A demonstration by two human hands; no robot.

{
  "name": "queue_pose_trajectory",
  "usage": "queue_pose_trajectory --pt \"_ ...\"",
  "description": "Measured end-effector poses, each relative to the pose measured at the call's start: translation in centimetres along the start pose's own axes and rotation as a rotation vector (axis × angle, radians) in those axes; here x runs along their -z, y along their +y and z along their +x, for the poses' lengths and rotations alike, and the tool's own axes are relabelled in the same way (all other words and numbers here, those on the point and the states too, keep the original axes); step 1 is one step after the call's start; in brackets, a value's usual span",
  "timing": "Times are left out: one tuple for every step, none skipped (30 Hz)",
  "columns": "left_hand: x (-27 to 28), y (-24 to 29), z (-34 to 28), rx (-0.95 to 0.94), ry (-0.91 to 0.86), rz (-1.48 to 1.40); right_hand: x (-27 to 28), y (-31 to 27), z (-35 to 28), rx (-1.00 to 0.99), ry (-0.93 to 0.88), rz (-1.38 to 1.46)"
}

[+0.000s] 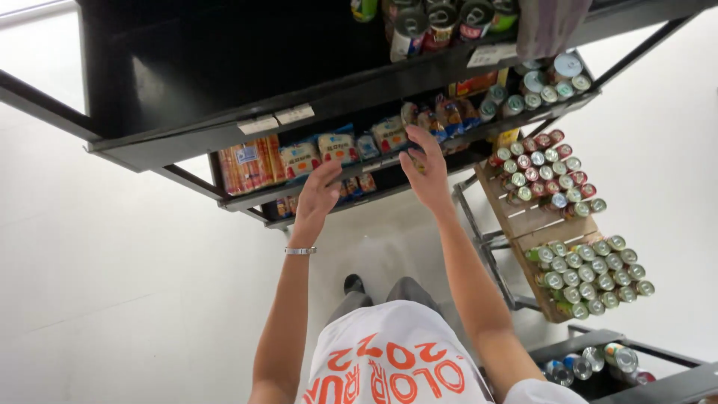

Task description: Move canned goods from a lower shelf to a wooden pallet on the floor.

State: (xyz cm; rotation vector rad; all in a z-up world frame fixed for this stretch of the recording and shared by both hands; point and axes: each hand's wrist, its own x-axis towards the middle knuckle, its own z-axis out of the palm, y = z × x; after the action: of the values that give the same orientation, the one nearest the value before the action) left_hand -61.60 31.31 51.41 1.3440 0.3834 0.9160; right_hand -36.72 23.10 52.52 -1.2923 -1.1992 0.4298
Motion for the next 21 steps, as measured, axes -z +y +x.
queue_pose_trajectory --pt "-0.1 0.7 1.1 -0.011 0.001 -0.002 -0.1 -0.5 1.0 0.01 -0.003 -0.004" --pt "-0.2 1.4 2.2 -0.068 -0.007 0.066 -0.1 -1.0 2.0 0.043 -0.002 -0.045" --pt "-0.5 2.0 3.6 -0.128 -0.013 0.132 0.2 -1.3 3.3 0.08 -0.002 -0.089" --pt "-1.0 2.4 4.7 -0.144 -0.01 0.127 0.4 -1.8 4.0 0.094 -0.007 -0.096" --pt "-1.4 2.9 6.2 -0.197 0.022 0.196 0.6 -2.3 5.4 0.117 -0.007 -0.098" --pt "-1.8 3.5 7.7 -0.25 0.056 0.265 0.8 -2.8 6.7 0.14 -0.007 -0.099" --pt "-2.4 3.9 9.0 -0.275 0.069 0.266 0.8 -3.3 7.9 0.165 -0.019 -0.1" --pt "-3.0 4.3 10.3 -0.303 0.13 0.306 0.7 -3.8 9.1 0.201 -0.007 -0.129" --pt "-3.6 4.6 11.5 -0.324 0.185 0.346 0.6 -4.3 10.0 0.23 0.011 -0.157" --pt "-3.8 4.4 12.9 -0.343 0.193 0.347 0.6 -4.3 10.9 0.25 0.006 -0.156" --pt "-3.9 4.3 14.4 -0.334 0.236 0.403 0.5 -4.3 11.8 0.279 0.003 -0.172" --pt "-4.1 4.2 15.8 -0.325 0.281 0.459 0.5 -4.3 12.7 0.309 0.0 -0.187" --pt "-4.2 4.4 17.3 -0.35 0.292 0.464 0.4 -3.9 14.0 0.335 -0.005 -0.181" --pt "-4.3 4.5 18.9 -0.36 0.303 0.532 0.3 -3.4 15.2 0.397 0.012 -0.244" --pt "-4.3 4.6 20.1 -0.362 0.315 0.602 0.0 -2.8 16.1 0.452 0.029 -0.304" --pt "-4.3 4.3 20.9 -0.379 0.329 0.61 -0.3 -2.6 17.0 0.472 0.024 -0.295" --pt "-4.4 4.1 22.0 -0.378 0.338 0.692 -0.4 -2.5 18.0 0.517 0.055 -0.43" --pt "-4.4 4.0 23.1 -0.375 0.349 0.775 -0.6 -2.4 19.0 0.56 0.09 -0.564" --pt "-4.5 3.7 23.9 -0.398 0.359 0.779 -0.6 -1.5 19.9 0.583 0.095 -0.559" --pt "-4.5 3.5 24.7 -0.291 0.337 0.851 -0.7 -0.7 20.8 0.452 0.039 -0.712" --pt "-4.5 3.9 25.9 -0.196 0.317 0.925 -0.8 -0.3 22.3 0.326 -0.004 -0.857"
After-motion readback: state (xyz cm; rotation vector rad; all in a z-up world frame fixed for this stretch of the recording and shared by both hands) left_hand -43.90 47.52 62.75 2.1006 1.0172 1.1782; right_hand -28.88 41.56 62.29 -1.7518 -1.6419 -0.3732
